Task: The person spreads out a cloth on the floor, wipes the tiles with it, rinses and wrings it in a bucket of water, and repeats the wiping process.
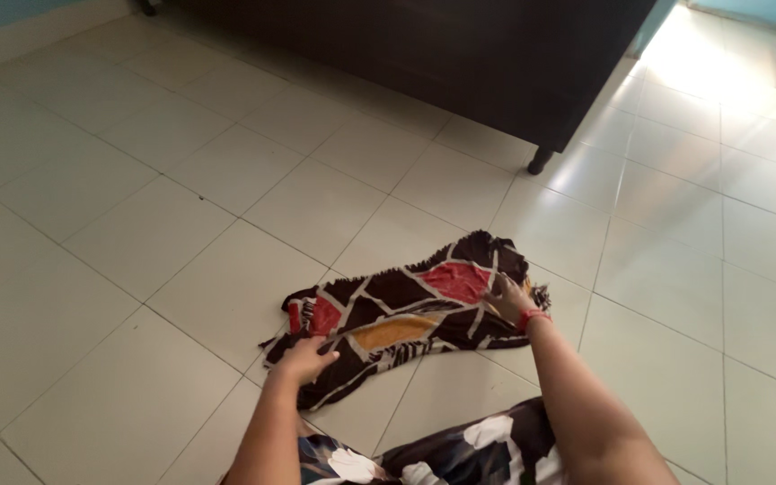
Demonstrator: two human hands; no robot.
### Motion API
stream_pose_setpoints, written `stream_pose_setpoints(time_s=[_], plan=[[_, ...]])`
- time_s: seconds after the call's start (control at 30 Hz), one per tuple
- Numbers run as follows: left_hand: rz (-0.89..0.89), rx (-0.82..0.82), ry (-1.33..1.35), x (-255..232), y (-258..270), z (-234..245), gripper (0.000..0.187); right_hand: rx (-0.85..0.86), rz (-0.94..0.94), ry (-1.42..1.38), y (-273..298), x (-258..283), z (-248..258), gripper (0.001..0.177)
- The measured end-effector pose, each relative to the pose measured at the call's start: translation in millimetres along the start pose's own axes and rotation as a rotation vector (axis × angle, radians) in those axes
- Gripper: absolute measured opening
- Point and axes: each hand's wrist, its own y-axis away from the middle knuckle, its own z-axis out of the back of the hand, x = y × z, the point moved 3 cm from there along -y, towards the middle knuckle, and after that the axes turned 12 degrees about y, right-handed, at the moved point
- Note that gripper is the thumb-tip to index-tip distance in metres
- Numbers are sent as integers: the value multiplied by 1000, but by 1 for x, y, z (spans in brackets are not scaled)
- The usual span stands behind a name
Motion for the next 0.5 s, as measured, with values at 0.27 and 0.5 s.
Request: stream_pose_setpoints(time_s=[0.27, 0.5], plan=[[27, -3, -88, -17, -21, -16, 86, -190, -14, -30, -35, 27, -7, 96], [102, 17, 69, -22, -41, -23, 96, -55, -26, 315, -64, 147, -48, 96]])
